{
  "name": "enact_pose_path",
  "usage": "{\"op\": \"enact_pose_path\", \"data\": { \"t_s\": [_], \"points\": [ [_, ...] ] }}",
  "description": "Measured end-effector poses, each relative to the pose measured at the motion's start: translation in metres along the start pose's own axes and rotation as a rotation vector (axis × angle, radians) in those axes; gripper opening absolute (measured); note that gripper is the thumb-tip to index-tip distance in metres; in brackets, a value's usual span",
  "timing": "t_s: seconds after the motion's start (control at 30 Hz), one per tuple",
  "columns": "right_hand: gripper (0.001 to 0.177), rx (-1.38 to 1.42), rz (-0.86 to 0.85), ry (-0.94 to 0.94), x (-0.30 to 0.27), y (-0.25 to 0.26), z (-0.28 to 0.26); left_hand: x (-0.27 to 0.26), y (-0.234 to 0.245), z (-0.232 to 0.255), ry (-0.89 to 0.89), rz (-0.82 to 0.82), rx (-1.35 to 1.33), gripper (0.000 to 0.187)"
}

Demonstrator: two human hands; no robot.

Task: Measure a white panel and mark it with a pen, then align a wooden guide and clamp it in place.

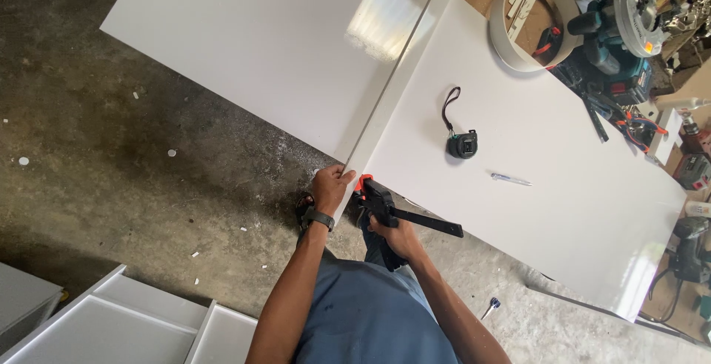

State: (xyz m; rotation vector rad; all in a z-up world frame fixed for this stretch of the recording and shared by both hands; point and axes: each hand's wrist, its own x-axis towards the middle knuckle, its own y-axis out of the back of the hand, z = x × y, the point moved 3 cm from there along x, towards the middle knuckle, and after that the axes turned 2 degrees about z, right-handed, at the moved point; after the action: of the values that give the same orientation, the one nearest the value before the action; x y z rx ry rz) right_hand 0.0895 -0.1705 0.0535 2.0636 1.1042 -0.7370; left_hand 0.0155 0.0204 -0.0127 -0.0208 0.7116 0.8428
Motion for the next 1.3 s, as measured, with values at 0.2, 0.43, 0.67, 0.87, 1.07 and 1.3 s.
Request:
{"op": "enact_pose_path", "data": {
  "t_s": [0.2, 0.43, 0.67, 0.87, 1.07, 1.3],
  "points": [
    [0.027, 0.189, 0.052, 0.072, 0.015, -0.009, 0.007, 0.015, 0.0, -0.012, 0.015, 0.043, 0.131, 0.029],
    [0.029, 0.185, 0.086, 0.061, 0.02, -0.02, -0.012, 0.032, -0.002, -0.031, -0.068, -0.144, 0.154, 0.028],
    [0.035, 0.047, 0.145, -0.03, 0.022, -0.029, -0.014, 0.054, -0.012, -0.062, -0.056, -0.386, 0.035, 0.051],
    [0.055, 0.309, 0.14, 0.071, 0.013, -0.035, -0.037, 0.056, -0.013, -0.067, -0.111, -0.411, 0.035, 0.049],
    [0.044, 0.324, -0.018, 0.022, 0.015, -0.025, -0.019, 0.044, -0.006, -0.05, -0.096, -0.353, 0.135, 0.047],
    [0.044, 0.547, 0.134, 0.022, 0.027, -0.031, -0.04, 0.044, -0.004, -0.043, -0.174, -0.343, 0.047, 0.044]
  ]
}}
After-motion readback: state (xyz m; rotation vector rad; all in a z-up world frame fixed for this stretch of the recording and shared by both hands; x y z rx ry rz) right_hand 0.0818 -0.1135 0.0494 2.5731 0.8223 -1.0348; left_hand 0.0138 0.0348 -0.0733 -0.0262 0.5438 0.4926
